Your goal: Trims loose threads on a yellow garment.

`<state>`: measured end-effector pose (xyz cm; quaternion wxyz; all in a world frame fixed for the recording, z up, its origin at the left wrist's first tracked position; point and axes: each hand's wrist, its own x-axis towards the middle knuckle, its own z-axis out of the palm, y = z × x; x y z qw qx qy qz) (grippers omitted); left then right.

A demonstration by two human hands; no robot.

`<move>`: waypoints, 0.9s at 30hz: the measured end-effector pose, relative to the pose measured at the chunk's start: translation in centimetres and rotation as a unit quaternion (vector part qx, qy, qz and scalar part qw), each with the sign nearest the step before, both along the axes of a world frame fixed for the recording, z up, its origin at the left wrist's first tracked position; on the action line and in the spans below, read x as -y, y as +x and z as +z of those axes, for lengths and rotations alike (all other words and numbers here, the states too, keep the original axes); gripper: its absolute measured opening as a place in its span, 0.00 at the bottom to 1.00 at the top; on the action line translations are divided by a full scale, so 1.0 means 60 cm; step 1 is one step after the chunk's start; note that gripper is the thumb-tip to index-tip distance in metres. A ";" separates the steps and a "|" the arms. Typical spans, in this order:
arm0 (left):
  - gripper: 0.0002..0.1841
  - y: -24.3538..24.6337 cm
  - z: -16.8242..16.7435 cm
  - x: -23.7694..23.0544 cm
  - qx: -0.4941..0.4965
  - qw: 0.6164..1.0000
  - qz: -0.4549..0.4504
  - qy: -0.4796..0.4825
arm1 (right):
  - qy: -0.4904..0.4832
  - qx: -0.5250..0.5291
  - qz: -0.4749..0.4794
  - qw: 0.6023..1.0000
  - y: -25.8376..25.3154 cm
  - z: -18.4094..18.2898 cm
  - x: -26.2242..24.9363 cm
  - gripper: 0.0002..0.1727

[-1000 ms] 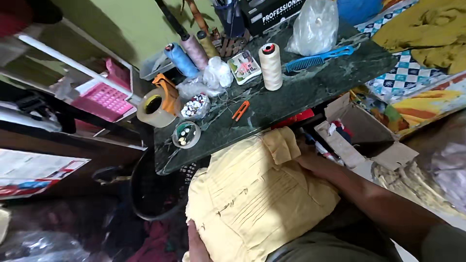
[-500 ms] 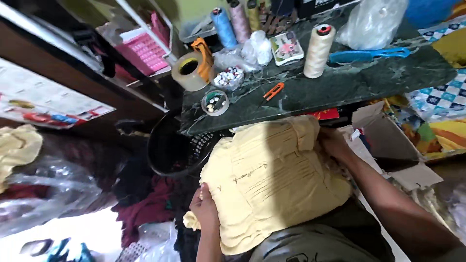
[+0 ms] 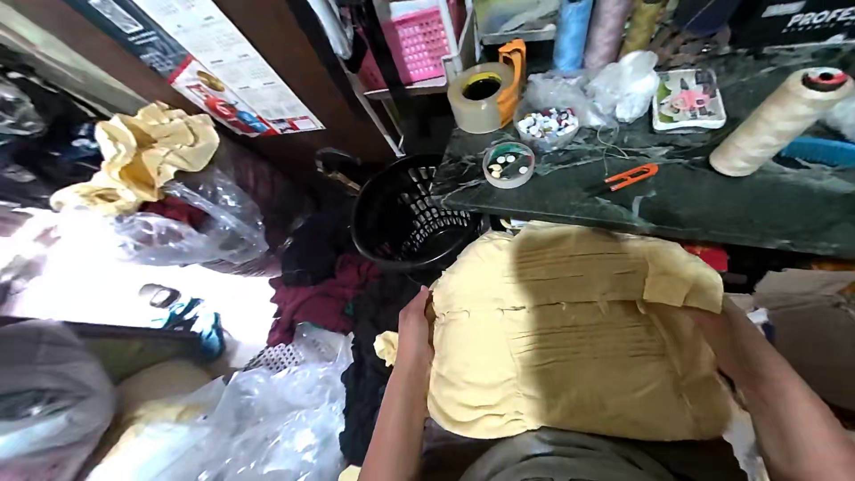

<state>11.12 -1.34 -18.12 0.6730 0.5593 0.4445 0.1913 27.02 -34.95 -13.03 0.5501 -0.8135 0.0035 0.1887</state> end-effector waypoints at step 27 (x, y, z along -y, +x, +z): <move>0.23 -0.049 -0.010 -0.024 0.008 0.996 -0.084 0.017 | 0.038 0.058 -0.068 0.995 -0.018 -0.044 -0.017 0.27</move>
